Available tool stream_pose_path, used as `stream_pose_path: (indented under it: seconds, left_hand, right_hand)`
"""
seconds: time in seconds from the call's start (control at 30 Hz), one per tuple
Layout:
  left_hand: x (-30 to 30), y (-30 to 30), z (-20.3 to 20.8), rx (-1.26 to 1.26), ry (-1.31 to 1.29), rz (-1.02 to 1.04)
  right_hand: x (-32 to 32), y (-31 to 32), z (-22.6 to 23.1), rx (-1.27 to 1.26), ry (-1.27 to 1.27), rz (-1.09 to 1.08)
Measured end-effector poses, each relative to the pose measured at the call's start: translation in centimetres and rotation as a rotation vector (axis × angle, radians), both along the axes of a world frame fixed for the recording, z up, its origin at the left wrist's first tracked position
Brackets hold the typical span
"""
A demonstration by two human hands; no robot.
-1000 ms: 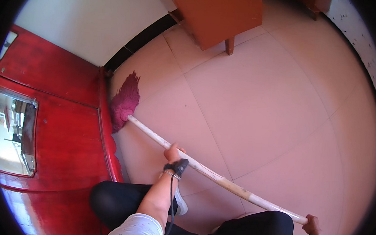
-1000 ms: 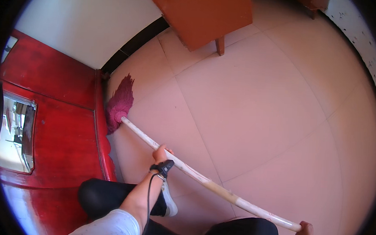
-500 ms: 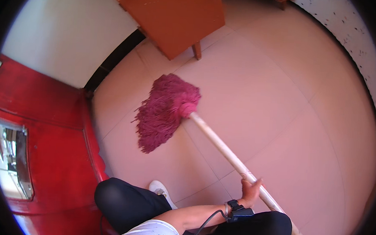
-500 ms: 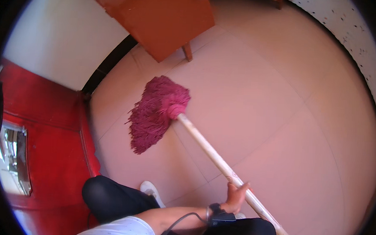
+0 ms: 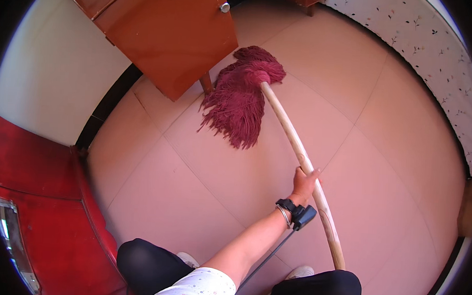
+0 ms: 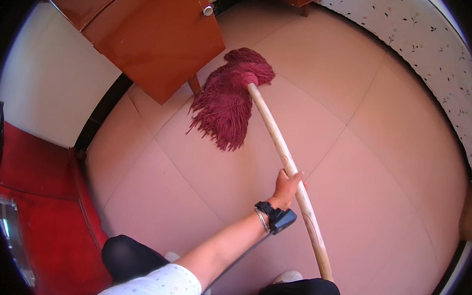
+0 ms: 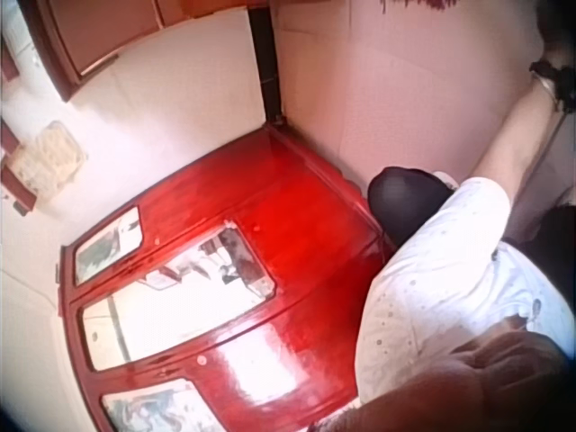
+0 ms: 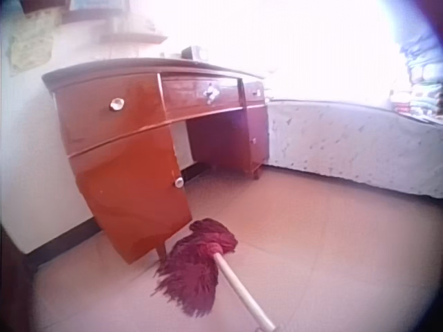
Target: The person mops the tiled floor of a bedroom using a mop, reaching under a desk and a bed before exiting the room through a doorway.
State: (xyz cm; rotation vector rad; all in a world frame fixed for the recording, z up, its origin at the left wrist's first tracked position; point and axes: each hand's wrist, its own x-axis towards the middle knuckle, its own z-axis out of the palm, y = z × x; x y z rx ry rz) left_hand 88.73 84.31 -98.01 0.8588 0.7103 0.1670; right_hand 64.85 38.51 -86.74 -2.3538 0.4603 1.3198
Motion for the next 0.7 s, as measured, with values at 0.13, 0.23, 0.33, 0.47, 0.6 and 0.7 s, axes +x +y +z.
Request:
stream_pose_path:
  seconds: [0.13,0.23,0.33,0.47,0.6,0.7]
  left_hand:
    - [1.3,2.5,-1.4,0.187,0.014,0.023]
    - [0.2,4.1,-1.1,0.191,-0.048,0.078]
    - [-1.6,3.4,-1.6,0.058,-0.069,0.026]
    - [-3.4,3.2,-2.6,0.004,0.063,0.028]
    - [-4.2,3.9,-1.5,0.009,0.133,0.009]
    - [-4.5,4.8,0.8,0.068,0.199,-0.043]
  right_hand:
    - [5.9,4.0,-1.0,0.127,-0.042,0.170]
    - [10.4,5.5,-6.4,0.181,-0.150,0.202]
    - [16.8,14.4,-7.9,0.255,-0.064,0.340]
    - [24.3,23.8,-8.7,0.403,-0.049,0.394]
    - [25.7,25.9,-8.6,0.664,-0.100,0.371]
    - [24.9,22.4,-6.8,0.723,0.183,0.158]
